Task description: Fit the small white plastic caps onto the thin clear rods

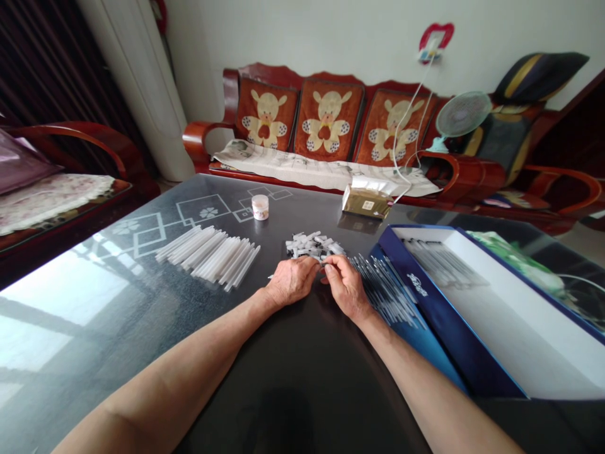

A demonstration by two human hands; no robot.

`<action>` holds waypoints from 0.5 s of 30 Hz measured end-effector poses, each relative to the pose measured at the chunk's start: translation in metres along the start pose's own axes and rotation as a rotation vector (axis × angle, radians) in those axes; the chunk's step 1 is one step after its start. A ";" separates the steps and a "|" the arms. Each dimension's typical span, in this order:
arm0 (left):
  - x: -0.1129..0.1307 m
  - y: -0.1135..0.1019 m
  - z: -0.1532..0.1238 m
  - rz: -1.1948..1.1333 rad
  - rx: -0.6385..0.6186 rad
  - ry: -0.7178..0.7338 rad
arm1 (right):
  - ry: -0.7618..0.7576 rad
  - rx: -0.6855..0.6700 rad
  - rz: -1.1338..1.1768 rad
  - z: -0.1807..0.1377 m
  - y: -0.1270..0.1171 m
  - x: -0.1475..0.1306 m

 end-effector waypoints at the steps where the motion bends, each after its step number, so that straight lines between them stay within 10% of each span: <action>1: 0.000 -0.001 0.000 0.004 0.010 0.002 | -0.001 -0.001 -0.001 0.000 0.000 0.000; 15: 0.005 0.000 -0.002 0.040 0.023 0.035 | -0.139 0.036 -0.213 0.000 -0.003 -0.008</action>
Point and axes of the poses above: each hand's wrist, its own z-axis towards the middle knuckle, its own y-axis out of the palm, x = y × z, the point moved 9 cm from there along z, towards the middle knuckle, and after that the axes turned 10 degrees about -y, right-handed, at the moved point
